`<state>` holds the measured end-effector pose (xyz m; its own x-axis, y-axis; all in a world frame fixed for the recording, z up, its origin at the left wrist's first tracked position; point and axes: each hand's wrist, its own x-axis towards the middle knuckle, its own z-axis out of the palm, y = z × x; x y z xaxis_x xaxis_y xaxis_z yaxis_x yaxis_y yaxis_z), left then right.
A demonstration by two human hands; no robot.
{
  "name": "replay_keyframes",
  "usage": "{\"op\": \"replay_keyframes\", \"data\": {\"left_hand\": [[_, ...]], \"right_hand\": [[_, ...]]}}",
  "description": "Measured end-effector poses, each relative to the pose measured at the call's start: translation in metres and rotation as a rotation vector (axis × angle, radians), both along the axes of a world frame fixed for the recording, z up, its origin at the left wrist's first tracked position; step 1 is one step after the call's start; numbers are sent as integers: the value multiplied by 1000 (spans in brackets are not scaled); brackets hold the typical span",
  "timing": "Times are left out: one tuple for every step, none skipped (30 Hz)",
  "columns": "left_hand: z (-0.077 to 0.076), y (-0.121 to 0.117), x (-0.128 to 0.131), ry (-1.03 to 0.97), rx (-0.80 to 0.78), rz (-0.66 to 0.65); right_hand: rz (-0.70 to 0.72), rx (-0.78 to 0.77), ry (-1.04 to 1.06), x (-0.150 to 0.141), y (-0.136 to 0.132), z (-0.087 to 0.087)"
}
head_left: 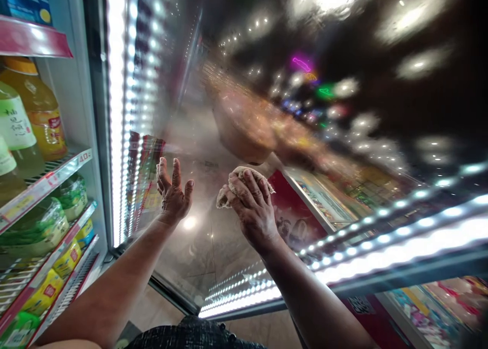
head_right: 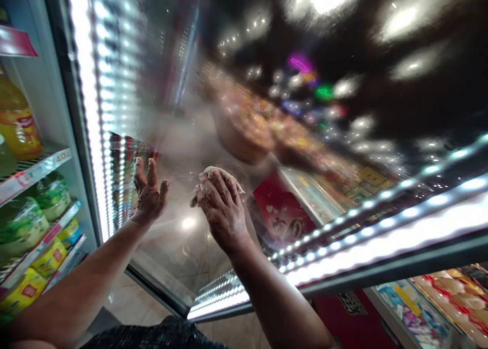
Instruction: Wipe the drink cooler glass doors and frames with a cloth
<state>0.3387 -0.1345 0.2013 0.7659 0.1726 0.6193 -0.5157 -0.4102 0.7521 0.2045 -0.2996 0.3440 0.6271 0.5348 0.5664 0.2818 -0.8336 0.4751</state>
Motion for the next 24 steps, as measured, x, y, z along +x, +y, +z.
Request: {"op": "replay_keyframes", "data": {"left_hand": [[0, 1, 0, -2, 3, 1], [0, 1, 0, -4, 6, 4], [0, 2, 0, -8, 9, 10], [0, 2, 0, -11, 13, 15], [0, 3, 0, -14, 19, 18], [0, 3, 0, -17, 24, 20], [0, 4, 0, -20, 28, 21], [1, 5, 0, -21, 31, 21], [1, 5, -1, -22, 33, 19], [1, 6, -1, -21, 33, 18], [2, 7, -1, -19, 33, 17], [2, 7, -1, -16, 34, 15], [2, 8, -1, -12, 35, 13], [2, 8, -1, -10, 37, 11], [2, 9, -1, -10, 37, 11], [1, 9, -1, -13, 37, 10], [1, 10, -1, -17, 38, 11], [1, 10, -1, -20, 41, 12], [0, 11, -1, -21, 46, 12], [0, 11, 0, -20, 52, 13], [0, 12, -1, -18, 58, 14], [0, 12, -1, -15, 64, 15], [0, 13, -1, -13, 70, 15], [0, 14, 0, -12, 77, 13]], "right_hand": [[12, -8, 5, 1, 1, 0], [19, -9, 7, 3, 2, 2], [22, -3, 2, 5, 2, 4], [17, 10, -11, 6, 3, 7], [3, 28, -28, 8, 4, 9], [-17, 45, -43, 9, 5, 10], [-34, 54, -53, 11, 7, 10], [-41, 49, -56, 13, 9, 9], [-36, 29, -53, 14, 11, 6], [-21, 2, -44, 16, 13, 4], [1, -24, -33, 17, 15, 2], [22, -42, -23, 19, 16, 0], [36, -46, -15, 21, 18, 0], [42, -37, -12, 23, 19, 0], [41, -20, -15, 25, 20, 2], [36, 0, -25, 28, 21, 3], [29, 21, -42, 30, 23, 4], [22, 38, -58, 33, 24, 3], [20, 47, -66, 35, 26, 2], [23, 43, -64, 37, 28, 1], [33, 30, -53, 40, 30, -1], [48, 9, -36, 42, 32, -3], [64, -13, -15, 43, 34, -4], [77, -29, 4, 45, 36, -3]]}}
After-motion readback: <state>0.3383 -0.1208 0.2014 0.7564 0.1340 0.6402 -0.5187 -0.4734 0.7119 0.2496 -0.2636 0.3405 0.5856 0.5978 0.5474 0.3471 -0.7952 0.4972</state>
